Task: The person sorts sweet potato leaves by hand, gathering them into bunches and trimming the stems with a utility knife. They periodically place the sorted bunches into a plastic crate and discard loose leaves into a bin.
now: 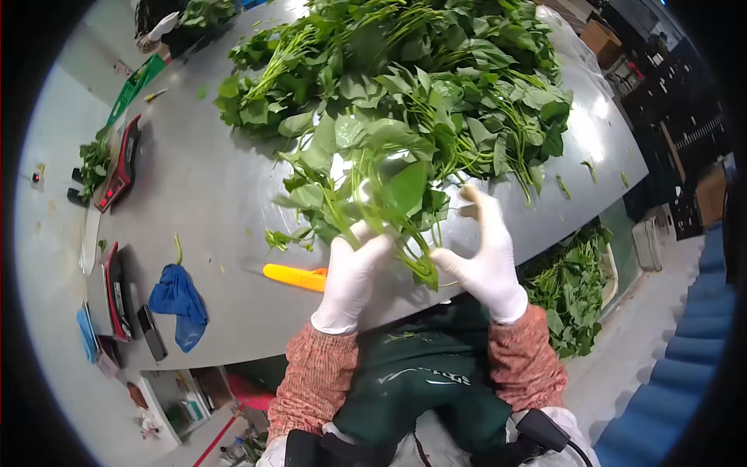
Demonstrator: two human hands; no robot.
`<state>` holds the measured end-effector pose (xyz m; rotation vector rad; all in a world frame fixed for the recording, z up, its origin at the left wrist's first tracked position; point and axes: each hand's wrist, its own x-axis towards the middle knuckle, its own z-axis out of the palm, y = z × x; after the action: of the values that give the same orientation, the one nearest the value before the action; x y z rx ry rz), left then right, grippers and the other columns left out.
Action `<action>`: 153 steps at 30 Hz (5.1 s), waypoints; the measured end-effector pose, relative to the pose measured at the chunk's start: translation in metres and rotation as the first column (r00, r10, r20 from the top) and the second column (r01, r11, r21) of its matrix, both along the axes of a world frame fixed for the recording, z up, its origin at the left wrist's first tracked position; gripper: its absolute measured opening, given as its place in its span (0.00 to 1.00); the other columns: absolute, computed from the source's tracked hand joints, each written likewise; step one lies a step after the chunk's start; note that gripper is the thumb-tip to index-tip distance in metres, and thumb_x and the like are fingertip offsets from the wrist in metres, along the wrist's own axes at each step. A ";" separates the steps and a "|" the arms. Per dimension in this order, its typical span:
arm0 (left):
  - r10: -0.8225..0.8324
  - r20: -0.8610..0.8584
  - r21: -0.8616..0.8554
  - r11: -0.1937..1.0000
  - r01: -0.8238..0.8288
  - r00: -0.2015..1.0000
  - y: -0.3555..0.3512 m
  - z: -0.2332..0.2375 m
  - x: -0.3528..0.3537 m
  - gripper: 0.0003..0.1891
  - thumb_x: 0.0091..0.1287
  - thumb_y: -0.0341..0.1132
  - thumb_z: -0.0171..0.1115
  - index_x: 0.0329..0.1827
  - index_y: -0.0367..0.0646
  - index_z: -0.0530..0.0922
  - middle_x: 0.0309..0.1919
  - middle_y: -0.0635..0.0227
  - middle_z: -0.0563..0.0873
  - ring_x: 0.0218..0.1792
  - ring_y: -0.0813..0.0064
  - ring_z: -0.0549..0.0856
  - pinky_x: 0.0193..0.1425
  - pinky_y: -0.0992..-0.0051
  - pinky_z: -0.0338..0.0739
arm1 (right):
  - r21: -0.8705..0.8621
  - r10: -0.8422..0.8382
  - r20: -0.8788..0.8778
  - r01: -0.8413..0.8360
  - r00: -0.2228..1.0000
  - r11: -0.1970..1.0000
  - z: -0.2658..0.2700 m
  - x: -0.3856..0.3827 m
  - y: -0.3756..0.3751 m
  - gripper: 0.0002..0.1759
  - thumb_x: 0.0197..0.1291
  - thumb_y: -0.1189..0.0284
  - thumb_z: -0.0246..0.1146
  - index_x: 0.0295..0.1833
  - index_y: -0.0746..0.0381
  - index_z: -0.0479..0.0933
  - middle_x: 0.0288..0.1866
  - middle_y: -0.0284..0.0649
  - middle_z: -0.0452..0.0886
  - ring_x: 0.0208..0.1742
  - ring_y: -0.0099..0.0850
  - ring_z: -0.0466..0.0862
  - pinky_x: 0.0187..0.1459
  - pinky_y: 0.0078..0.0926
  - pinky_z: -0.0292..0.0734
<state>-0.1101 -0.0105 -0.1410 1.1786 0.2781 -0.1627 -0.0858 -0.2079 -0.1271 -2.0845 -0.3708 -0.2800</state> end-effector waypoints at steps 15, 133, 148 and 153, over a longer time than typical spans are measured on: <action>0.020 0.003 -0.056 0.998 -0.020 1.000 -0.014 -0.017 -0.005 0.10 0.64 0.26 0.63 0.47 0.38 0.79 0.26 0.77 0.75 0.22 0.86 0.67 0.25 0.84 0.58 | 0.403 0.162 -0.382 0.007 0.910 0.915 -0.031 -0.010 0.025 0.08 0.65 0.74 0.62 0.44 0.69 0.78 0.34 0.36 0.81 0.33 0.18 0.77 0.36 0.19 0.74; -0.079 0.225 0.206 0.978 0.031 0.971 -0.007 -0.017 -0.022 0.07 0.63 0.27 0.54 0.43 0.36 0.74 0.44 0.61 0.80 0.32 0.79 0.75 0.34 0.80 0.69 | 0.125 0.335 -0.122 -0.320 0.934 0.939 -0.023 -0.029 0.018 0.07 0.57 0.79 0.64 0.28 0.65 0.74 0.17 0.37 0.71 0.17 0.22 0.72 0.21 0.23 0.66; 0.238 -0.065 -0.683 0.697 -0.217 0.969 0.002 -0.020 -0.024 0.10 0.73 0.33 0.51 0.51 0.40 0.75 0.50 0.61 0.81 0.40 0.76 0.75 0.42 0.76 0.72 | 0.213 0.287 -0.194 -0.245 0.938 0.946 -0.024 -0.042 0.025 0.05 0.55 0.77 0.69 0.34 0.63 0.79 0.27 0.39 0.81 0.27 0.30 0.81 0.31 0.24 0.75; 0.314 0.183 -0.460 0.865 -0.201 0.931 0.042 -0.008 -0.023 0.08 0.73 0.31 0.48 0.49 0.38 0.73 0.49 0.60 0.77 0.38 0.73 0.76 0.39 0.76 0.74 | -0.352 0.052 -0.117 -0.090 0.992 0.932 -0.016 -0.025 -0.035 0.11 0.54 0.77 0.68 0.44 0.67 0.80 0.42 0.51 0.83 0.39 0.44 0.85 0.40 0.31 0.80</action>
<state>-0.1329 0.0318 -0.1489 0.6944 0.1603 0.1604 -0.1106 -0.2433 -0.1433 -2.4250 -0.4593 -0.0589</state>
